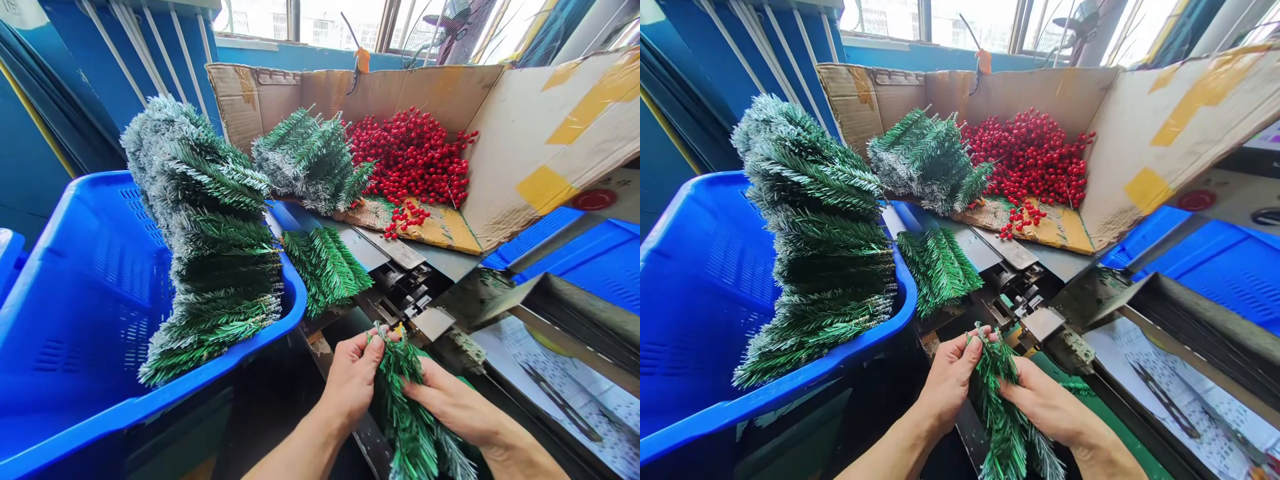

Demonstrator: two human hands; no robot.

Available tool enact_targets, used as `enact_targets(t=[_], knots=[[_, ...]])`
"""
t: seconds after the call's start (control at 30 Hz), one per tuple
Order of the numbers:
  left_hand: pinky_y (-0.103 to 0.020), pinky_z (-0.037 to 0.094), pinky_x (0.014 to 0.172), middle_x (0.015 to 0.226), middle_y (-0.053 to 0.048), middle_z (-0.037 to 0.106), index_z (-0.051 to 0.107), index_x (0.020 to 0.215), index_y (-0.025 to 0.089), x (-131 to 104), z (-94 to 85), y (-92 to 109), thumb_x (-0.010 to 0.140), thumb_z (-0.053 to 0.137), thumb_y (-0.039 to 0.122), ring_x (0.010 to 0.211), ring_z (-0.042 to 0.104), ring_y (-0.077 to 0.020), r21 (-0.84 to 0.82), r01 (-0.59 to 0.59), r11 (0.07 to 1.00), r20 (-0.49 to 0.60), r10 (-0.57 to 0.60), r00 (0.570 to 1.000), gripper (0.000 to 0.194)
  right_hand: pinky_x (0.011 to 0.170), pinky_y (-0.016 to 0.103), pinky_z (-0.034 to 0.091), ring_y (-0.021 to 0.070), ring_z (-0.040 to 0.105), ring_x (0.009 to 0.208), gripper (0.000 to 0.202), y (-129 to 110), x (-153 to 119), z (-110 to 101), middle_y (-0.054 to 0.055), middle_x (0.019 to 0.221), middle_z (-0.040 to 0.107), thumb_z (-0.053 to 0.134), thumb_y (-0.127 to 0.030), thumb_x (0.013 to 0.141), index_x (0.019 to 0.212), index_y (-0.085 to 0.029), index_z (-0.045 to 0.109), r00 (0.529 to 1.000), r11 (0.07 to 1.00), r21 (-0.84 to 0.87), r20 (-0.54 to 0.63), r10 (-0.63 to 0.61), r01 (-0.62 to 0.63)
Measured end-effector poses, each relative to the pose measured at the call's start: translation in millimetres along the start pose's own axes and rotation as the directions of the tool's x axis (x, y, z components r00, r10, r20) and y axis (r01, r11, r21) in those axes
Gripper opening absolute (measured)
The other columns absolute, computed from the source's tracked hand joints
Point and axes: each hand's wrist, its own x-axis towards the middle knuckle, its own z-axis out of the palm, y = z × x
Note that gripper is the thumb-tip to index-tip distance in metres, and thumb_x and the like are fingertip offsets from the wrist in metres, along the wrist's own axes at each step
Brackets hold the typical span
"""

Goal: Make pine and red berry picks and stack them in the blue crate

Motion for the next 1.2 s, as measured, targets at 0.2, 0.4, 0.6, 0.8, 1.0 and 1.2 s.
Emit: enact_targets(t=[0.2, 0.4, 0.6, 0.8, 1.0, 1.2], knots=[[-0.023, 0.041, 0.069, 0.078, -0.003, 0.069, 0.075, 0.098, 0.016, 2, 2.0, -11, 0.079, 0.070, 0.039, 0.069, 0.054, -0.0112, -0.025, -0.015, 1.000, -0.087, 0.013, 0.996, 0.030, 0.098, 0.044, 0.046, 0.0280, 0.056, 0.110, 0.045, 9, 0, 12, 0.007, 0.112, 0.065, 0.062, -0.051, 0.085, 0.118, -0.020, 0.064, 0.994, 0.995, 0.075, -0.083, 0.065, -0.059], [-0.023, 0.044, 0.070, 0.077, -0.004, 0.069, 0.074, 0.089, 0.013, 9, 5.7, -9, 0.078, 0.072, 0.035, 0.070, 0.056, -0.0111, -0.179, -0.056, 0.982, -0.223, 0.015, 0.975, 0.025, 0.105, 0.041, 0.041, 0.0255, 0.048, 0.123, 0.062, 33, 7, 36, 0.009, 0.133, 0.053, 0.057, -0.055, 0.086, 0.137, -0.023, 0.045, 0.758, 0.987, -0.161, -0.641, -0.118, 0.018], [-0.024, 0.046, 0.076, 0.085, -0.006, 0.071, 0.072, 0.093, 0.013, 7, 14.9, -14, 0.077, 0.072, 0.034, 0.077, 0.060, -0.0133, -0.249, -0.077, 0.965, -0.269, 0.007, 0.963, 0.026, 0.097, 0.037, 0.047, 0.0228, 0.061, 0.102, 0.030, 32, 14, 43, 0.005, 0.115, 0.064, 0.054, -0.042, 0.091, 0.112, -0.024, 0.064, 0.609, 0.885, -0.452, -0.673, -0.419, 0.109], [-0.024, 0.047, 0.076, 0.084, -0.004, 0.070, 0.069, 0.091, 0.014, 4, 20.0, -16, 0.081, 0.068, 0.032, 0.076, 0.061, -0.0121, -0.345, -0.096, 0.934, -0.281, -0.005, 0.960, 0.021, 0.091, 0.035, 0.051, 0.0235, 0.063, 0.098, 0.035, 23, 13, 48, 0.007, 0.112, 0.065, 0.054, -0.048, 0.089, 0.109, -0.021, 0.065, 0.638, 0.939, -0.336, -0.709, -0.300, 0.068], [-0.023, 0.048, 0.071, 0.079, -0.003, 0.068, 0.064, 0.086, 0.014, 5, 19.3, -15, 0.083, 0.066, 0.032, 0.070, 0.059, -0.0111, -0.344, -0.095, 0.934, -0.278, -0.005, 0.961, 0.018, 0.083, 0.034, 0.055, 0.0255, 0.064, 0.097, 0.055, 29, 13, 48, 0.009, 0.114, 0.065, 0.060, -0.060, 0.081, 0.117, -0.019, 0.061, 0.622, 0.996, -0.087, -0.782, -0.051, -0.027], [-0.023, 0.046, 0.073, 0.081, -0.003, 0.068, 0.066, 0.088, 0.014, 6, 20.4, -16, 0.084, 0.064, 0.036, 0.073, 0.058, -0.0117, -0.291, -0.066, 0.954, -0.255, -0.011, 0.967, 0.022, 0.084, 0.036, 0.054, 0.0258, 0.064, 0.092, 0.049, 32, 14, 49, 0.009, 0.106, 0.068, 0.059, -0.060, 0.081, 0.107, -0.018, 0.065, 0.587, 0.984, -0.176, -0.799, -0.133, -0.017]])
